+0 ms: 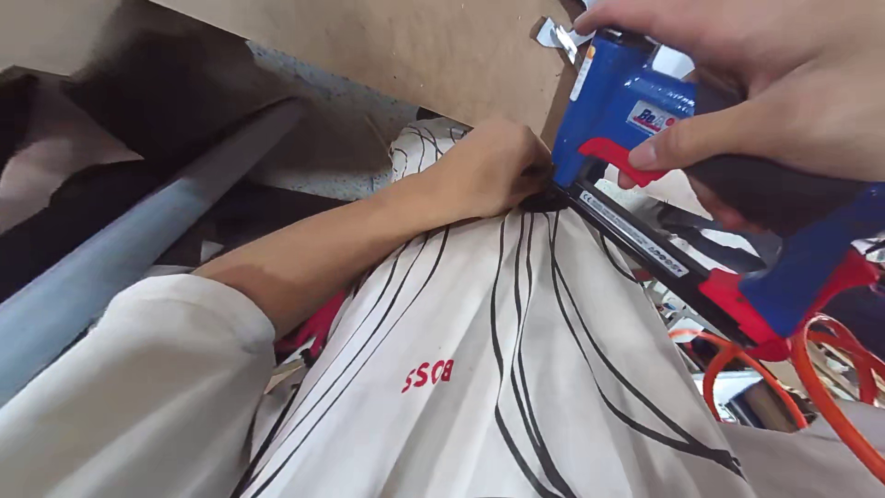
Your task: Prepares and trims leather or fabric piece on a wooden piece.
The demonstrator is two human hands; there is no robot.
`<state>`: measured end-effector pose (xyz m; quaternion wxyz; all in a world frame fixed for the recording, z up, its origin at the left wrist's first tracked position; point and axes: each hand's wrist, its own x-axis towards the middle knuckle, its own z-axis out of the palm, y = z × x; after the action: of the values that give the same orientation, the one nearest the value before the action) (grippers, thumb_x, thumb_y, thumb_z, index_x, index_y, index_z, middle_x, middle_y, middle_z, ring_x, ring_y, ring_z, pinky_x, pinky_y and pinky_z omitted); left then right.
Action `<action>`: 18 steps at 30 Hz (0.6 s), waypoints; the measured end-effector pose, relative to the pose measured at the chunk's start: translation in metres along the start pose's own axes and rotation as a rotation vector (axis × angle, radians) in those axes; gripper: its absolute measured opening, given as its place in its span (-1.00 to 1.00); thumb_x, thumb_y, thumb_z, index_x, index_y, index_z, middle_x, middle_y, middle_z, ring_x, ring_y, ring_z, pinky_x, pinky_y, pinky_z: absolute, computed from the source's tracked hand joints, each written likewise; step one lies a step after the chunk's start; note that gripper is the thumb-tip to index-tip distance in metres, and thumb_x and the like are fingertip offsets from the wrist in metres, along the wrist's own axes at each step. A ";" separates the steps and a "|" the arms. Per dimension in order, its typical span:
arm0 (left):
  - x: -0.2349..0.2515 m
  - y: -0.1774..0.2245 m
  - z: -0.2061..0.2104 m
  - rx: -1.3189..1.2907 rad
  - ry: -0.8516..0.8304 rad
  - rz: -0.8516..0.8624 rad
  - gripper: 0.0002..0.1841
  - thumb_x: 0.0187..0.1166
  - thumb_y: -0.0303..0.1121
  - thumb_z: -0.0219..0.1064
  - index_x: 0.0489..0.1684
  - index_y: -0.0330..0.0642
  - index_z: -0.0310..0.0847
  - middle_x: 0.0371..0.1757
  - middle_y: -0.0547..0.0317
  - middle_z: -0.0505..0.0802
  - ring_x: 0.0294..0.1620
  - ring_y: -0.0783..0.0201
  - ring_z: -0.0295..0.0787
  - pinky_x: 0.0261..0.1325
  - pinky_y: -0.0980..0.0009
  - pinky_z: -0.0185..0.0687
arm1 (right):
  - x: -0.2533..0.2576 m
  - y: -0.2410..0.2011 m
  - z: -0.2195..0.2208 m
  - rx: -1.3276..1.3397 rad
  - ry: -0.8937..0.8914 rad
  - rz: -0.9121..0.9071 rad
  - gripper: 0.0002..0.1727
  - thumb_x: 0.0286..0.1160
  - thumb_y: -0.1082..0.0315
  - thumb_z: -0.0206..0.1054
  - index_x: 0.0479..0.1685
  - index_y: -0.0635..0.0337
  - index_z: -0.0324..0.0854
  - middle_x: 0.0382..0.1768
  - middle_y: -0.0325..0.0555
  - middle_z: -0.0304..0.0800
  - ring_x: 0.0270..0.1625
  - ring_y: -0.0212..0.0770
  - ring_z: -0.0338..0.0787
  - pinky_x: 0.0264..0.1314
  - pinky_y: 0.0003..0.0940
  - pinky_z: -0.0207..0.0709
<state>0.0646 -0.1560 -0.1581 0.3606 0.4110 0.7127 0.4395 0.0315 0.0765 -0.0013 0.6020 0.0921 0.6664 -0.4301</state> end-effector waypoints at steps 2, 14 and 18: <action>0.001 -0.001 0.001 0.012 -0.012 0.003 -0.78 0.60 -0.28 0.34 -0.46 -0.06 0.80 -0.45 0.28 0.84 -0.38 0.36 0.77 -0.25 0.21 0.68 | 0.001 0.007 0.006 -0.006 0.065 -0.016 -0.14 0.64 0.38 0.31 0.83 -0.61 0.05 -0.18 0.11 0.83 -0.77 -0.04 0.74 -0.83 0.01 0.71; -0.001 0.007 -0.007 0.053 -0.066 -0.106 -0.68 0.77 -0.01 0.17 0.00 0.14 0.87 0.05 0.44 0.92 0.01 0.48 0.84 0.15 0.23 0.74 | -0.040 0.062 0.015 -0.407 0.572 -0.038 -0.15 0.53 -0.07 0.33 0.84 -0.38 0.02 -0.16 -0.04 0.79 -0.62 -0.12 0.78 -0.72 0.00 0.74; -0.003 0.005 -0.018 0.018 -0.086 -0.158 -0.53 0.67 0.27 0.15 0.04 0.20 0.82 0.12 0.52 0.88 0.06 0.54 0.80 0.14 0.24 0.74 | -0.002 0.115 0.027 -0.766 0.897 0.084 0.06 0.41 0.23 0.27 0.97 -0.16 -0.30 -0.13 0.49 0.72 -0.33 0.55 0.74 -0.45 0.53 0.44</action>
<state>0.0513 -0.1631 -0.1467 0.4206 0.3752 0.7306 0.3854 0.1255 0.1293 -0.0505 0.2682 0.0676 0.9595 -0.0537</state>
